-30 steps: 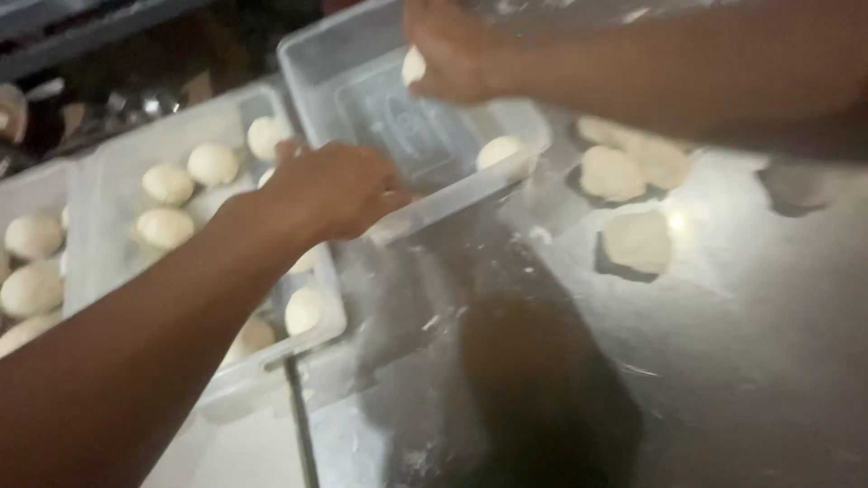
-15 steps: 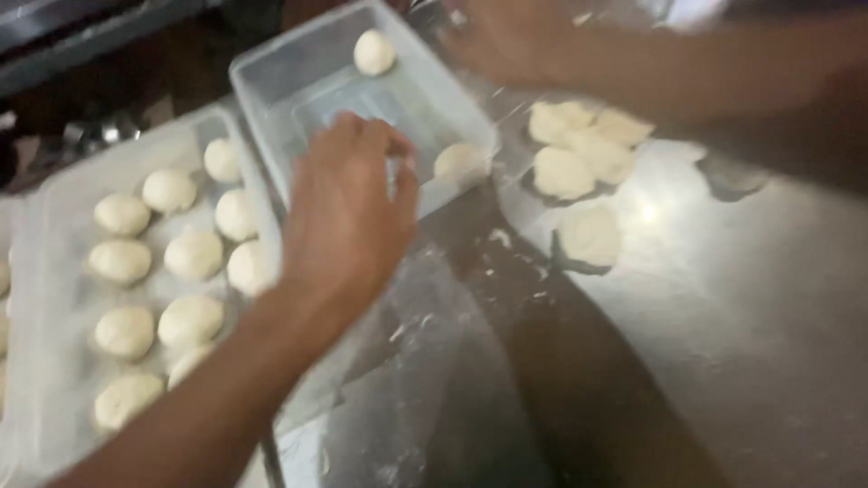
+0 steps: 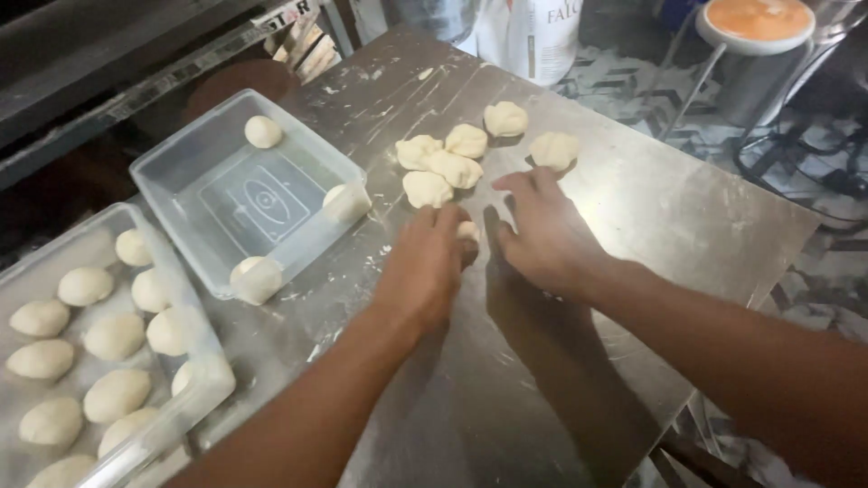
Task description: Manually shaping pieces of dough into round balls and organizing them into plastic storage containers.
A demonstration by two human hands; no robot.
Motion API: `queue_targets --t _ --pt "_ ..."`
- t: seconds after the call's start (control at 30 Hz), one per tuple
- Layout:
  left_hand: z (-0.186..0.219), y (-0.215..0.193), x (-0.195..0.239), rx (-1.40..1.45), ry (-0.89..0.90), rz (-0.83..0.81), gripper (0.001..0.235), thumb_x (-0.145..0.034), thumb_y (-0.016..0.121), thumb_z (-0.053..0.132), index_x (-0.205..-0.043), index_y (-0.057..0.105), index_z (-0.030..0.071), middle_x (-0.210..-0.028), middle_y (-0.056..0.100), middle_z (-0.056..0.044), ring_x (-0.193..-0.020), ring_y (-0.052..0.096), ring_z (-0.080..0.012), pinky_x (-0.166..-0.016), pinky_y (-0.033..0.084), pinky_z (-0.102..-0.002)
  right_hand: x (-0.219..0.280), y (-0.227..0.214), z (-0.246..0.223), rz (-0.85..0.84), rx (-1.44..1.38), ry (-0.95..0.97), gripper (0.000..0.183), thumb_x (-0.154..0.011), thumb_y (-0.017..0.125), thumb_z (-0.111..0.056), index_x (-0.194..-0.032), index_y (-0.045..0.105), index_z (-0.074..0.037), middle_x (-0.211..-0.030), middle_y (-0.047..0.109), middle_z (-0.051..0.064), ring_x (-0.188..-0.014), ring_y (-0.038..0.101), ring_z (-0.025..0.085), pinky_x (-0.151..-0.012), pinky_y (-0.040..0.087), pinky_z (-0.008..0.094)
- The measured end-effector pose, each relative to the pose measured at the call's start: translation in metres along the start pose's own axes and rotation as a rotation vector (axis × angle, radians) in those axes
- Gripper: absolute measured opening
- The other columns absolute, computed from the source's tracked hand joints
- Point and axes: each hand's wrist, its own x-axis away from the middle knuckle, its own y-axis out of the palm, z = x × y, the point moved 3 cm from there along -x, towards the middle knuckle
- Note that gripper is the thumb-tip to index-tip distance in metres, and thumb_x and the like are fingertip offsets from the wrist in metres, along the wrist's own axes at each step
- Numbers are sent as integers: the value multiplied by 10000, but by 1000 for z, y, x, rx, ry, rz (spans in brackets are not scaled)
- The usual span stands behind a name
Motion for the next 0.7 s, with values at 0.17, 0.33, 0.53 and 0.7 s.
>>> queue_targets --t 0.17,0.33,0.53,0.7 --pt "-18 -15 23 279 -155 17 408 -1078 454 370 -1240 632 39 -1172 685 -247 -1082 665 -394 -956 476 -477 -50 30 11 -162 139 -156 650 -835 639 -77 -1436 405 0 -1307 419 321 -1073 550 487 -899 479 526" --pt "6 -57 96 144 -252 197 465 -893 720 413 -892 707 -52 -985 674 -267 -921 674 -414 -879 508 -468 -98 59 14 -121 263 -533 533 -793 603 17 -1316 655 -72 -1245 552 272 -1157 570 457 -1011 465 519" --pt "-19 -62 141 467 -707 217 356 -951 694 233 -1175 608 -30 -873 745 -226 -766 712 -445 -676 529 -575 -110 35 13 -68 62 -280 139 -837 687 -124 -893 765 -24 -1067 664 202 -1005 650 371 -893 532 486" --pt "-51 -49 177 227 -532 235 504 -947 687 272 -1393 486 149 -933 761 -179 -860 709 -408 -728 560 -515 -25 -25 21 -214 -347 193 252 -984 475 -128 -976 697 -8 -885 669 116 -745 665 235 -620 558 418"
